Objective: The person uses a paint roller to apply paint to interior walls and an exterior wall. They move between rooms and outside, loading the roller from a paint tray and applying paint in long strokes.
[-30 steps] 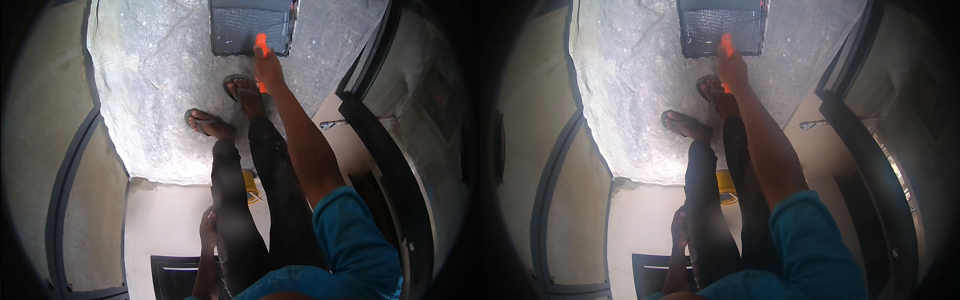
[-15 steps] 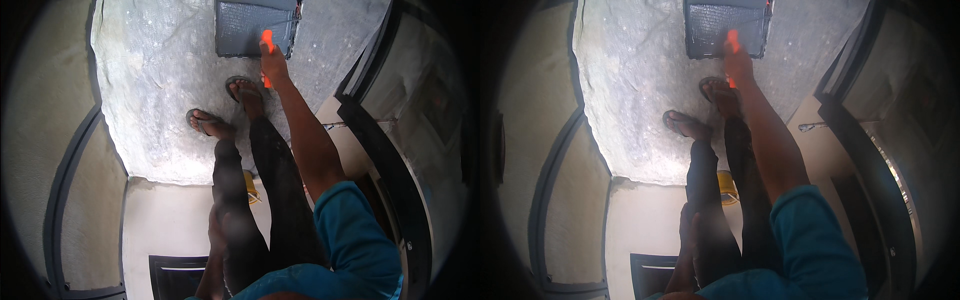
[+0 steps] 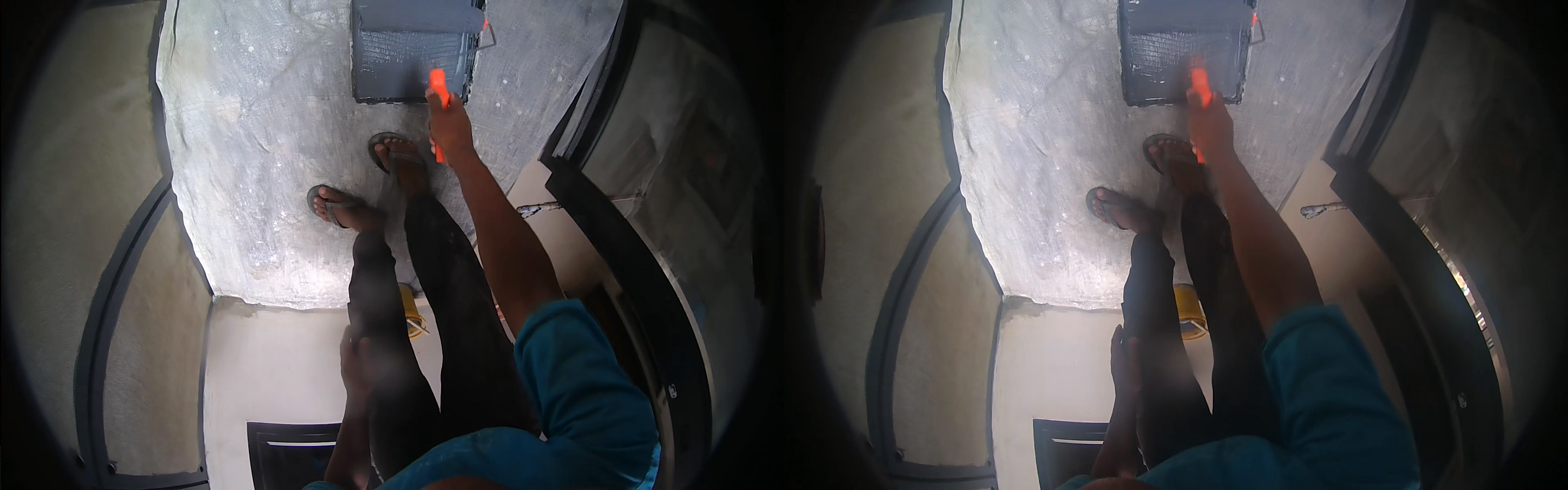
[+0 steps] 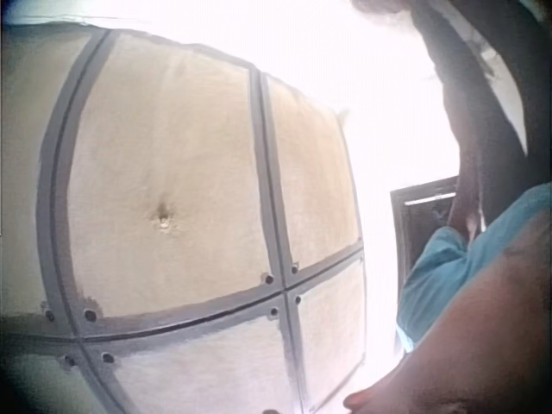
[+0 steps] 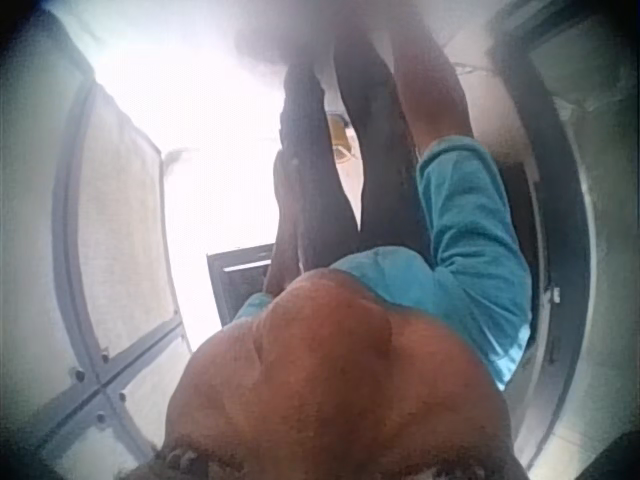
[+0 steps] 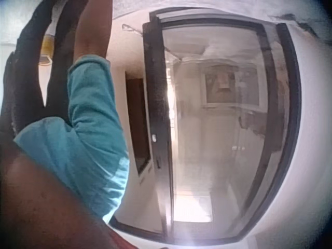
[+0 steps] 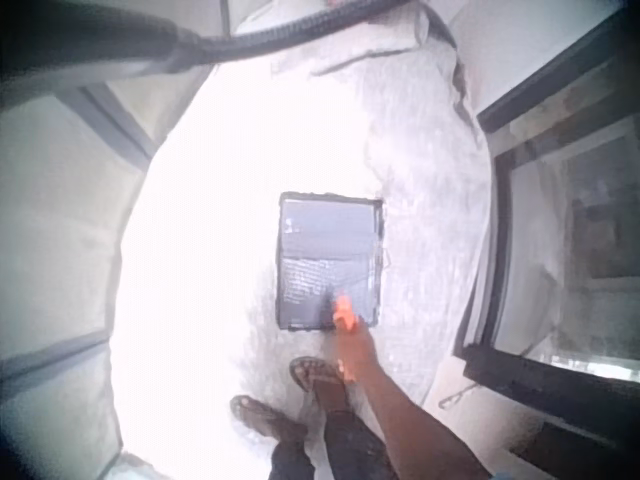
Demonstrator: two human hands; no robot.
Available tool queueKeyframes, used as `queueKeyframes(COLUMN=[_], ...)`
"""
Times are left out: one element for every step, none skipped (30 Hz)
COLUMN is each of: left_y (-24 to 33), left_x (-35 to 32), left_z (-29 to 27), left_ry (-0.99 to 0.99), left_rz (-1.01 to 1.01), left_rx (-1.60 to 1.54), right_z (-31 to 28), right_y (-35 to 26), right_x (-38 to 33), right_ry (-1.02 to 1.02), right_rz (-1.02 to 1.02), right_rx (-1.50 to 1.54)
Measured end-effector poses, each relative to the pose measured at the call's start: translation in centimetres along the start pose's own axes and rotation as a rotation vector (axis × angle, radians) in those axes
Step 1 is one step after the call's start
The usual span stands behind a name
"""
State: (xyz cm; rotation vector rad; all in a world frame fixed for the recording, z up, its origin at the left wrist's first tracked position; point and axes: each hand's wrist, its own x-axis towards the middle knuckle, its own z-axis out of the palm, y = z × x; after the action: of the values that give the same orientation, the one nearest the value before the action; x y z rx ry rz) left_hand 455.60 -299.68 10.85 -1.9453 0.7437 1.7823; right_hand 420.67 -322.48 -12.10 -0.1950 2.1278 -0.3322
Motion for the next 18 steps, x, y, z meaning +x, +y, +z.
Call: queueKeyframes(left_y=[-0.5, -0.7, -1.0, -1.3, -1.7, -2.0, -2.3, -2.5, -2.5, -2.4, -1.8, -1.5, -1.4, -1.7, -2.1, -3.1, -4.4, -5.7], left_x=[-0.3, -0.3, -0.2, -0.2, -0.2, -0.3, -0.3, -0.4, -0.6, -0.7, -0.7, -0.7, -0.6, -0.7, -0.7, -0.4, -0.1, -0.1], left_z=[0.3, 0.6, 0.7, 0.9, 1.3, 1.5, 1.4, 1.3, 1.3, 1.2, 1.2, 1.1, 1.0, 1.3, 1.6, 2.1, 2.7, 3.1], left_ry=[0.031, 0.052, 0.071, 0.099, 0.128, 0.157, 0.155, 0.152, 0.147, 0.14, 0.133, 0.126, 0.115, 0.107, 0.098, 0.139, 0.175, 0.211], left_rz=[-0.015, -0.019, -0.022, -0.012, -0.004, 0.003, 0.041, 0.076, 0.064, 0.053, -0.003, -0.058, -0.078, -0.105, -0.132, -0.035, 0.064, 0.163], left_rx=[-0.008, -0.009, -0.004, -0.051, -0.099, -0.146, -0.105, -0.063, -0.085, -0.105, -0.19, -0.274, -0.24, -0.214, -0.187, -0.071, 0.048, 0.168], right_z=[0.2, 0.0, 0.1, 0.2, 0.4, 0.6, 1.0, 1.2, 1.4, 1.3, 1.2, 1.1, 1.1, 1.2, 1.1, 0.9, 0.8, 0.8], right_y=[0.7, 2.6, 5.5, 5.8, 5.7, 5.4, 4.1, 2.2, 0.0, -1.3, -1.5, -1.5, -1.6, -1.3, -0.5, -0.3, -0.2, -0.2], right_x=[-1.7, -2.6, -3.2, -4.3, -4.4, -4.2, -4.4, -4.4, -4.1, -3.6, -3.0, -2.4, -2.1, -3.0, -4.5, -5.4, -5.5, -5.5], right_ry=[0.011, 0.072, 0.137, 0.199, 0.208, 0.216, 0.223, 0.215, 0.207, 0.204, 0.215, 0.228, 0.238, 0.226, 0.216, 0.214, 0.204, 0.194], right_rz=[0.008, -0.047, -0.097, -0.144, -0.129, -0.113, -0.098, -0.089, -0.08, -0.07, -0.089, -0.108, -0.131, -0.111, -0.091, -0.069, -0.062, -0.053], right_rx=[-0.056, -0.121, -0.181, -0.241, -0.27, -0.3, -0.329, -0.325, -0.321, -0.315, -0.328, -0.34, -0.351, -0.381, -0.409, -0.436, -0.441, -0.446])
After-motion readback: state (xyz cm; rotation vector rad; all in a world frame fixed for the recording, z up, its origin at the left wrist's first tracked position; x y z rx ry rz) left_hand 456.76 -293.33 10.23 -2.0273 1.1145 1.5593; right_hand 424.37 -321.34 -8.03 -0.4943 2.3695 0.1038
